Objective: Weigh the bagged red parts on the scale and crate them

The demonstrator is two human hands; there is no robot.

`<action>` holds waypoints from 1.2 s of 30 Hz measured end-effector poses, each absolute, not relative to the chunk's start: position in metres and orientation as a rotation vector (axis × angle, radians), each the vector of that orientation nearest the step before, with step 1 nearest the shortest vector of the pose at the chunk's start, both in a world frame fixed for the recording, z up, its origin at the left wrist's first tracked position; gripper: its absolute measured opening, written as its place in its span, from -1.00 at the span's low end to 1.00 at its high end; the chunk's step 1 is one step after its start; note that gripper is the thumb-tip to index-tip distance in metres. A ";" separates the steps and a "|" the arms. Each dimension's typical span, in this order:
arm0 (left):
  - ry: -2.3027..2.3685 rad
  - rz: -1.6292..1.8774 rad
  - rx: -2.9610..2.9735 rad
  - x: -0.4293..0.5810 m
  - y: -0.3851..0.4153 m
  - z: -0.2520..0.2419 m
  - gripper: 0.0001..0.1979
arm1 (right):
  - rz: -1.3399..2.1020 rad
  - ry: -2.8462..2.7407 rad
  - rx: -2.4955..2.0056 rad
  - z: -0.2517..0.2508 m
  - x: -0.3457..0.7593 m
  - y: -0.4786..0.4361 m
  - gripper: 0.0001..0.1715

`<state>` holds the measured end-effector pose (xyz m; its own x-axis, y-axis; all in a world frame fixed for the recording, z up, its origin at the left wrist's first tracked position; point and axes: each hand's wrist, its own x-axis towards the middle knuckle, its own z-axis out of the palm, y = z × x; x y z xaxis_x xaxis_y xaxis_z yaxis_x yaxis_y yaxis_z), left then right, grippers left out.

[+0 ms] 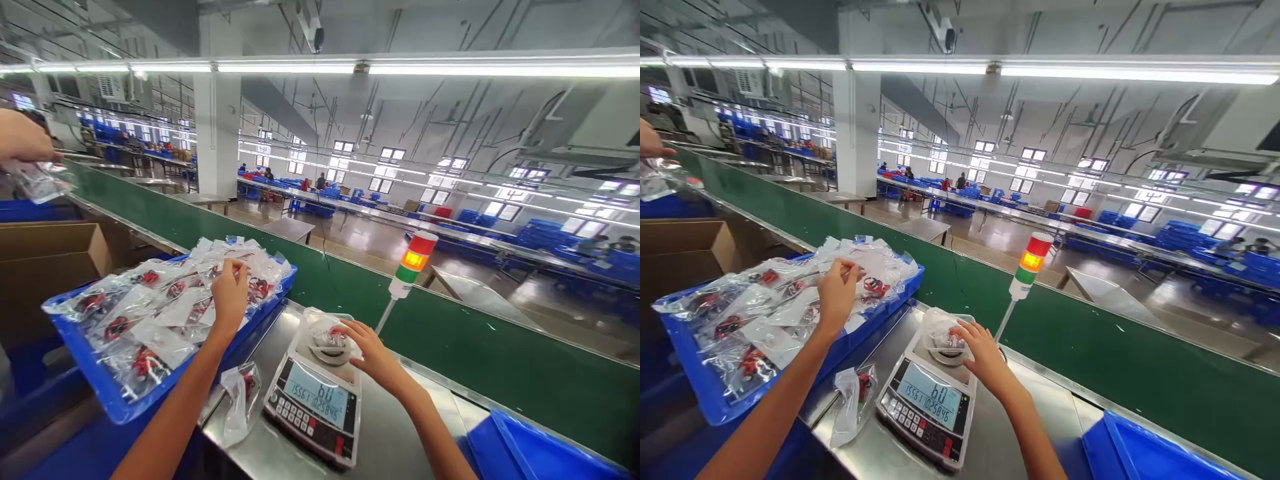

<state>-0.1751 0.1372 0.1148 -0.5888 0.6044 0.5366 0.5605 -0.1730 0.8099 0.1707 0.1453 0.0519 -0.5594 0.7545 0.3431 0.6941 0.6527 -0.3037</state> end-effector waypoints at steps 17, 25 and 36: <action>2.051 1.371 2.094 -0.168 0.106 0.058 -0.76 | 0.254 -2.011 -1.346 0.029 0.254 0.068 -0.47; 1.882 1.468 2.088 -0.146 0.014 -0.058 -0.64 | 0.528 -1.556 -1.595 -0.035 0.241 0.023 -0.44; 2.212 0.899 2.364 -0.147 0.005 -0.143 -0.37 | 0.564 -1.073 -1.644 -0.080 0.229 -0.009 -0.34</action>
<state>-0.1472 0.0053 -0.1434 0.0019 0.8572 0.5150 0.9734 -0.1196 0.1955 0.2285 -0.0091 -0.0799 0.4879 0.8609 0.1445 0.3692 -0.0534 -0.9278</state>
